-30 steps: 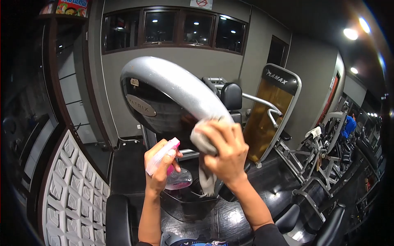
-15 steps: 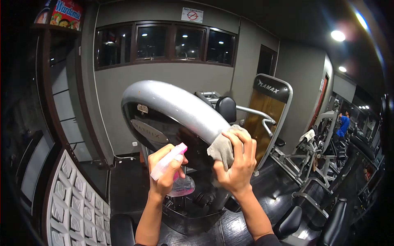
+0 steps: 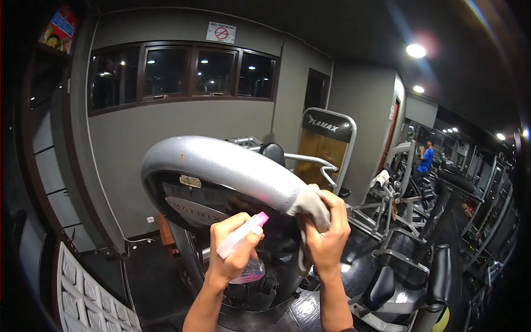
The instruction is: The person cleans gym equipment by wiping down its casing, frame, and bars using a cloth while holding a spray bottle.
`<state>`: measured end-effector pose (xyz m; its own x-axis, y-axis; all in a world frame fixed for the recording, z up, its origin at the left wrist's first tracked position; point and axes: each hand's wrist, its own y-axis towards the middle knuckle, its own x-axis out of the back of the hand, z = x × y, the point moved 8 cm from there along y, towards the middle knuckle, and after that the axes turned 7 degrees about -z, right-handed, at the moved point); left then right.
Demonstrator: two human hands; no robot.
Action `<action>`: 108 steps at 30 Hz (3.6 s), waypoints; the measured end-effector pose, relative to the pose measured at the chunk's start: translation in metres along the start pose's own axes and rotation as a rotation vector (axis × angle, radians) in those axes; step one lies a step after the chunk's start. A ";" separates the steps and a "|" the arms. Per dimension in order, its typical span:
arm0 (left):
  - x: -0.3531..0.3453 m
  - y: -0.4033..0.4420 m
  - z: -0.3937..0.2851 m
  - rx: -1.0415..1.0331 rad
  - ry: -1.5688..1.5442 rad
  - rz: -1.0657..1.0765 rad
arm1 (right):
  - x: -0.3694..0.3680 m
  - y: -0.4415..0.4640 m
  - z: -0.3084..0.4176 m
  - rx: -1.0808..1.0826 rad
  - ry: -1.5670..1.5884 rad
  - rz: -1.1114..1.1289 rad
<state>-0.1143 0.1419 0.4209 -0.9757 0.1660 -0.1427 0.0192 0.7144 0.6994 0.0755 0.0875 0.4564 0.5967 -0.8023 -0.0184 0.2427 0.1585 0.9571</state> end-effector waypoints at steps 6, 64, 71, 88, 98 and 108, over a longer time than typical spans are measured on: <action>0.023 0.010 0.007 -0.021 -0.005 0.043 | -0.026 -0.010 0.047 0.243 -0.083 0.143; 0.043 -0.002 0.021 -0.105 0.147 0.031 | -0.006 -0.055 0.021 0.239 -0.155 -0.079; 0.044 -0.034 0.020 0.010 0.173 -0.062 | -0.024 -0.074 0.022 0.465 -0.072 0.208; 0.052 -0.102 0.013 0.140 0.240 -0.280 | -0.025 -0.081 0.000 0.266 0.197 0.227; 0.054 -0.110 0.007 0.176 0.326 -0.424 | -0.033 -0.084 -0.002 0.219 0.290 0.289; 0.054 -0.071 -0.014 -0.008 0.219 -0.463 | -0.028 -0.028 0.034 0.366 0.307 0.492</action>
<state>-0.1716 0.0908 0.3730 -0.9044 -0.3132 -0.2897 -0.4266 0.6739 0.6032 0.0262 0.0855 0.4399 0.7743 -0.4787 0.4138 -0.3536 0.2149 0.9104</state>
